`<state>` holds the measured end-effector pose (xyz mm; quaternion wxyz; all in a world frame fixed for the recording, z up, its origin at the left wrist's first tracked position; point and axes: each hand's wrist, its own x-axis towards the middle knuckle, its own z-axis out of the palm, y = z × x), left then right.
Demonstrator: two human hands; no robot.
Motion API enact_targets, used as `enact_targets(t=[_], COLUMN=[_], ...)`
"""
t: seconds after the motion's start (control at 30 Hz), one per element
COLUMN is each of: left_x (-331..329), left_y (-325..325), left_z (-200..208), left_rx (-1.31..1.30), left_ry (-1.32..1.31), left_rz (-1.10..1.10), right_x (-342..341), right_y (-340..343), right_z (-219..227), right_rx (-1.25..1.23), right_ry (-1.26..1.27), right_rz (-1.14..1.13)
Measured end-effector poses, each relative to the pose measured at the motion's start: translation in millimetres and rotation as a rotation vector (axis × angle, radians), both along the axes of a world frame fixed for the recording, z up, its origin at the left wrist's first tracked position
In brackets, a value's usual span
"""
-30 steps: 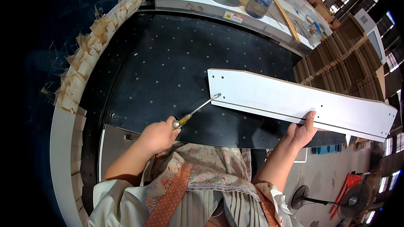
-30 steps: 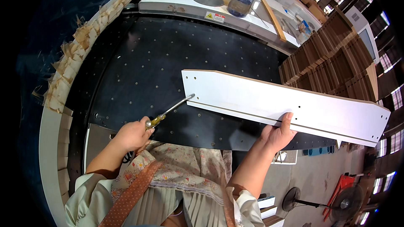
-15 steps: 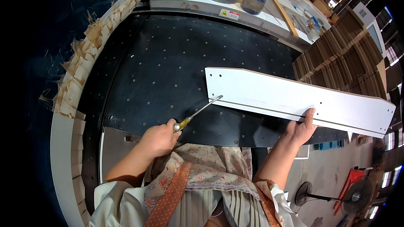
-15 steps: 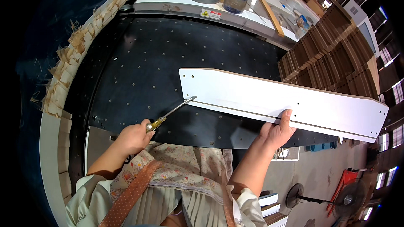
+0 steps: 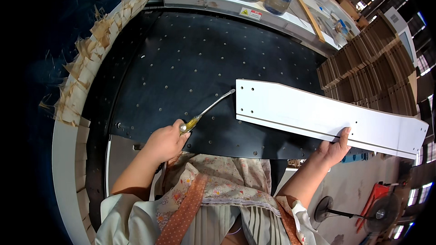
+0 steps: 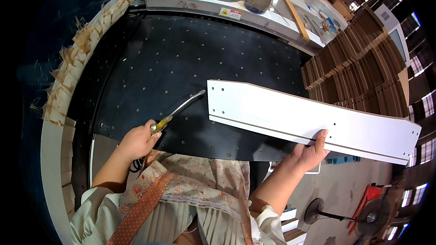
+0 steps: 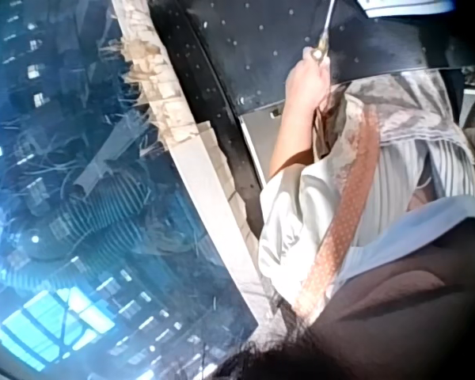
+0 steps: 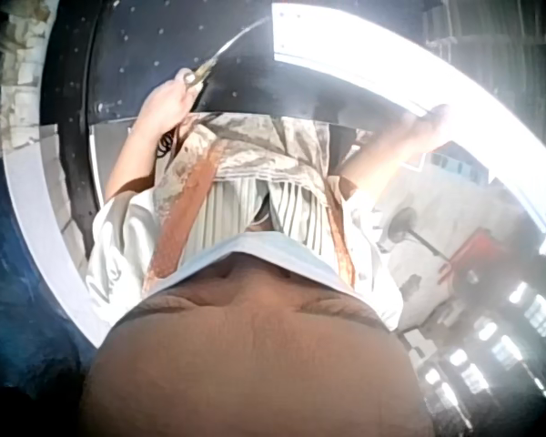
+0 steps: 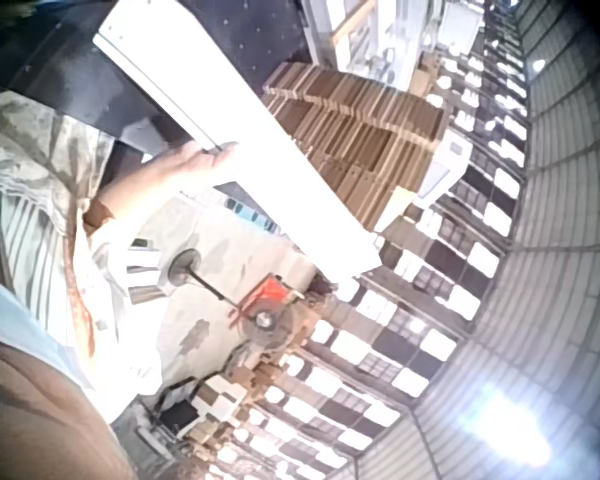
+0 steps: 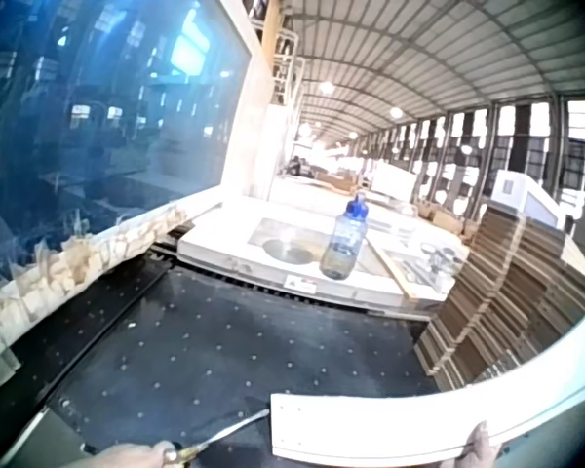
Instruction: The person takes wooden panels from a stack, blows dust out of the holes in each panel using an air nozzle, and stacks the panels onto a pallet on the floor.
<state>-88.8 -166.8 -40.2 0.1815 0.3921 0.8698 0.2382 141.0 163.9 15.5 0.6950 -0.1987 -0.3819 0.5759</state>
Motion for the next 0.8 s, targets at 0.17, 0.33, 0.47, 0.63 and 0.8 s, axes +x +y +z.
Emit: enact_targets(t=[0.17,0.33,0.47,0.63,0.8], left_x=[2.0,6.8,7.9,11.2,5.8], left_y=[10.4,10.6,9.0,-0.6,-18.3], left_z=[2.9,11.2,15.8,24.0,20.1], left_rx=[-0.016,-0.029,0.012,0.195,0.346], left_ry=[-0.005,0.000,-0.041,-0.079,-0.253], left_rz=[-0.054,-0.083,-0.086,-0.079,0.128], right_x=[11.1,16.9,24.6,35.0,52.0], right_y=[0.0,-7.2,-5.8,-8.9,-5.4], right_z=[0.3,6.2,10.1,26.7,32.1], right_rx=[-0.004,-0.028,-0.059,-0.221,-0.273], right_ry=[0.019,0.006,0.059,0.236,0.393], right_rz=[-0.002,-0.037,-0.075,-0.112,-0.107])
